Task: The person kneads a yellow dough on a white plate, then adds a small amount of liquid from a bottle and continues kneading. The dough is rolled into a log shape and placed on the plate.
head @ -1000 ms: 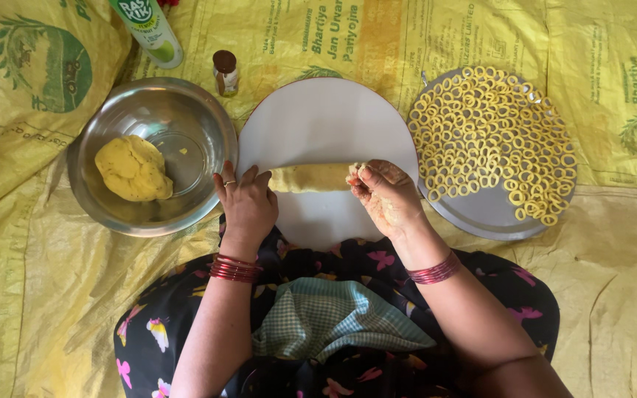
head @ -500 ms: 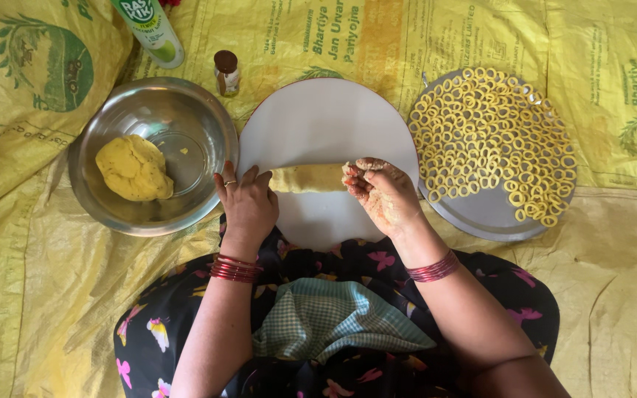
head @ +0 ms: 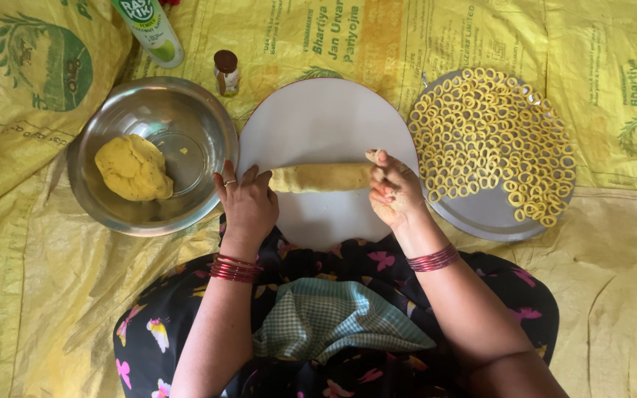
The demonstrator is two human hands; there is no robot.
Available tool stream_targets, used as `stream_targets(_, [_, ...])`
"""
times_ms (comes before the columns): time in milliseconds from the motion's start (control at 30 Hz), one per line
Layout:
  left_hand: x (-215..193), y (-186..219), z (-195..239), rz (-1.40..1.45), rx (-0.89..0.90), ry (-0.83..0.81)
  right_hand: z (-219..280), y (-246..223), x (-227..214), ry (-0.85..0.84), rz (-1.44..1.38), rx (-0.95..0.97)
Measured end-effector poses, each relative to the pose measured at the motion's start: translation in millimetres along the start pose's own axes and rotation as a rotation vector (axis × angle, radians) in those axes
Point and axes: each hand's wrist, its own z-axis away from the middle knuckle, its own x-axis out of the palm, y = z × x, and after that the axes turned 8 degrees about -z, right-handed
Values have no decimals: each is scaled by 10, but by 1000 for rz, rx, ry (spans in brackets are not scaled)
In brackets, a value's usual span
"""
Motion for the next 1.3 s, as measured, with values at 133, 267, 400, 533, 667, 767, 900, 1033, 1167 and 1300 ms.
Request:
stream_targets(133, [0,-1,4,8,3,-3,10,-13,80,181,141,-36])
stream_targets(267, [0,-5,8,0,-2,-11,55,-13,213,206,159,-33])
stream_targets(400, [6,-8,3,7,1,-2,102,-38,265,163,124,-10])
stream_targets(533, [13,-9,-3,-5,-4,-19,113,-79,243,119,34,0])
stream_targets(667, [15,-10,-1,-1,1,-1,131,-106,257,-42,-68,69])
stream_targets(767, [19,-12,3,-4,7,6,151,-100,320,-150,-226,140])
stream_targets(900, [20,-14,4,2,9,15,153,-80,380,-46,-258,151])
stream_targets(1033, [22,-9,9,-4,12,17,56,-148,282,11,-152,84])
stream_targets(1167, [16,-17,16,-8,9,14,-73,-416,28,120,-52,-147])
stream_targets(1300, [4,-16,-6,-4,4,24,-102,-570,-234,265,123,-311])
